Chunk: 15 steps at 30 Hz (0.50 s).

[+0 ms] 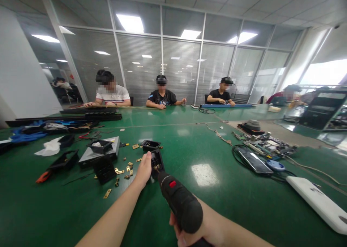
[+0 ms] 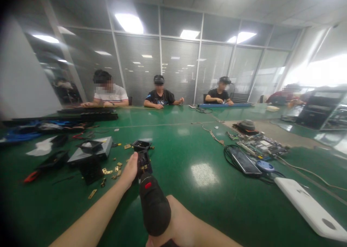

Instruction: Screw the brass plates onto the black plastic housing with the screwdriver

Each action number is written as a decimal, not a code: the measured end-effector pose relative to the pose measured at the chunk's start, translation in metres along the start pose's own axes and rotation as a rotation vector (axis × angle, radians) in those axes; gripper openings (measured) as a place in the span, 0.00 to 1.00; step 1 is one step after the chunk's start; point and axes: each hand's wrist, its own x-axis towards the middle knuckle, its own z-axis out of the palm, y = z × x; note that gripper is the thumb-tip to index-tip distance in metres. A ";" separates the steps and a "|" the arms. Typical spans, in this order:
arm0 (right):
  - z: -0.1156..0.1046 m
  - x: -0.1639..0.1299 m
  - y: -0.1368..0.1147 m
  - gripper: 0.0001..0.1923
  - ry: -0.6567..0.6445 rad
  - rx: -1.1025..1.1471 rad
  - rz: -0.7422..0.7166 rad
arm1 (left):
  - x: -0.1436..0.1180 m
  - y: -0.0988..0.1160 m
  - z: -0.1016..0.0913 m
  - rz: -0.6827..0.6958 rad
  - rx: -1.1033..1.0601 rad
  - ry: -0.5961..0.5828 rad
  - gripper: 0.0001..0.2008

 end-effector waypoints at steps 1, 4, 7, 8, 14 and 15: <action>0.000 0.002 0.000 0.33 -0.001 -0.068 -0.011 | 0.000 0.001 0.000 -0.007 -0.002 -0.009 0.52; -0.003 0.011 -0.001 0.32 -0.013 -0.278 -0.024 | 0.001 0.002 -0.002 -0.019 -0.011 -0.038 0.54; -0.007 0.017 -0.003 0.29 -0.013 -0.346 -0.025 | 0.003 0.001 -0.002 -0.015 -0.019 -0.037 0.55; -0.007 0.018 -0.004 0.28 -0.013 -0.351 -0.029 | 0.002 0.002 -0.002 -0.009 -0.013 -0.022 0.54; -0.006 0.019 -0.009 0.30 -0.043 -0.373 -0.051 | -0.003 0.011 -0.002 0.019 -0.030 0.130 0.48; -0.005 0.019 -0.010 0.31 -0.044 -0.374 -0.058 | -0.003 0.011 -0.002 0.020 -0.040 0.139 0.47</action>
